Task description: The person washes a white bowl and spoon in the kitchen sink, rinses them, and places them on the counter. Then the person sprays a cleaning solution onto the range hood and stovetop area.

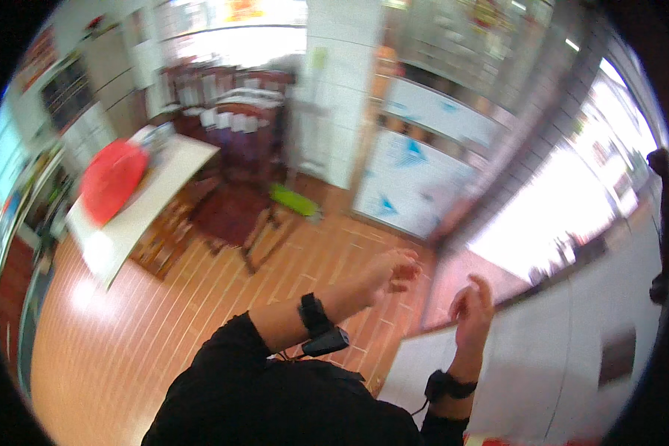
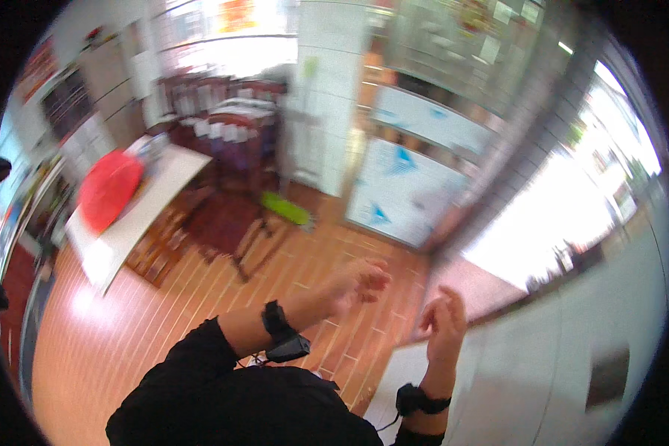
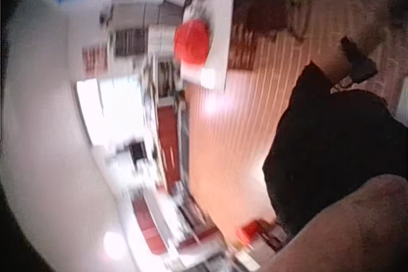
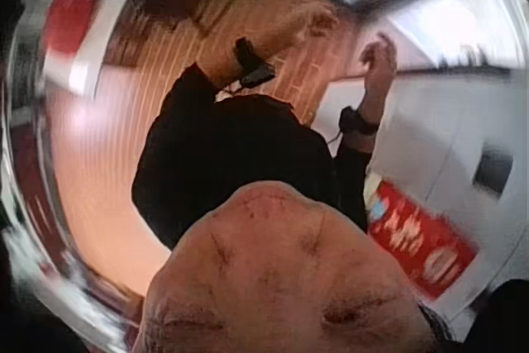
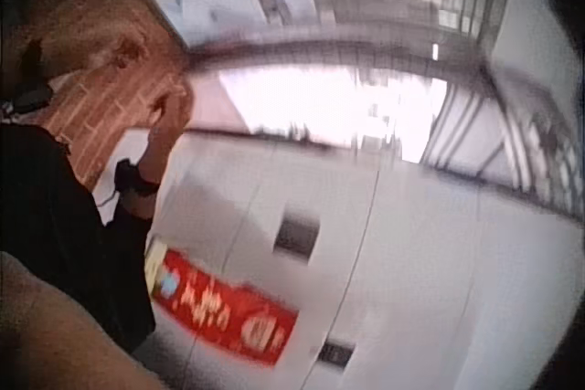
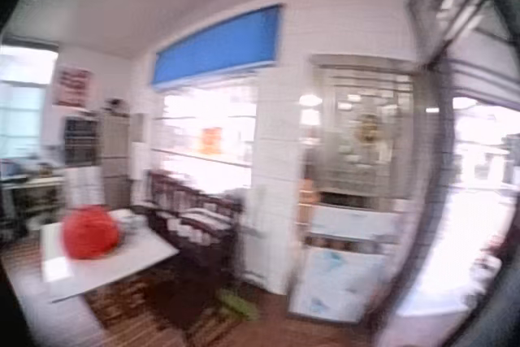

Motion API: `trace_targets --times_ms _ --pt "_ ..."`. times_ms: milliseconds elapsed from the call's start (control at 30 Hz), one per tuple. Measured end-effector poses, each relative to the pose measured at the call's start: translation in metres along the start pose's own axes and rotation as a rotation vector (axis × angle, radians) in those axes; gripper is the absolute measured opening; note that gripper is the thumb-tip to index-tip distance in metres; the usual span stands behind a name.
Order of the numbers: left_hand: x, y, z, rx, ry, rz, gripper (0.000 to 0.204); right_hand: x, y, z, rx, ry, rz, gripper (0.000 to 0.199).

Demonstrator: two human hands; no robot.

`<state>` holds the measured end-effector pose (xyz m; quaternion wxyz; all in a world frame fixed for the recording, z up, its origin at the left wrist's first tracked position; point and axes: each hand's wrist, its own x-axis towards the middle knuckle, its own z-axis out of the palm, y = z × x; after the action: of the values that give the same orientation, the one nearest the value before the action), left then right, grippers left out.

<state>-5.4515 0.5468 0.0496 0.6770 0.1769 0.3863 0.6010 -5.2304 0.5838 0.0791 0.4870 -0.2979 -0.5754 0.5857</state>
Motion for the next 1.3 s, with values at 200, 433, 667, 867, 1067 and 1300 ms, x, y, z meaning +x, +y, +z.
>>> trace_targets --times_ms 200,433,667,867,1067,1300 --pt "-0.135 0.030 -0.157 -0.249 0.284 0.167 0.023 -0.009 0.072 0.182 -0.009 -0.511 0.368 0.017" --pt "-0.394 0.019 -0.311 -0.462 0.808 0.642 0.012 -0.107 0.105 0.428 0.065 -0.956 0.449 0.013" --pt "-0.695 -0.037 -0.423 -0.591 1.188 1.026 0.014 -0.306 0.104 0.680 0.018 -1.381 0.397 0.013" --pt "-0.823 -0.031 -0.519 -0.749 1.363 1.146 0.014 -0.423 0.119 0.863 0.002 -1.753 0.391 0.017" --pt "-0.897 0.022 -0.657 -0.786 1.332 1.143 0.016 -0.479 0.177 1.044 -0.045 -2.135 0.228 0.023" --pt "-1.037 0.165 -0.737 -0.464 1.627 1.193 0.063 -0.516 0.159 1.295 0.042 -2.220 -0.135 0.024"
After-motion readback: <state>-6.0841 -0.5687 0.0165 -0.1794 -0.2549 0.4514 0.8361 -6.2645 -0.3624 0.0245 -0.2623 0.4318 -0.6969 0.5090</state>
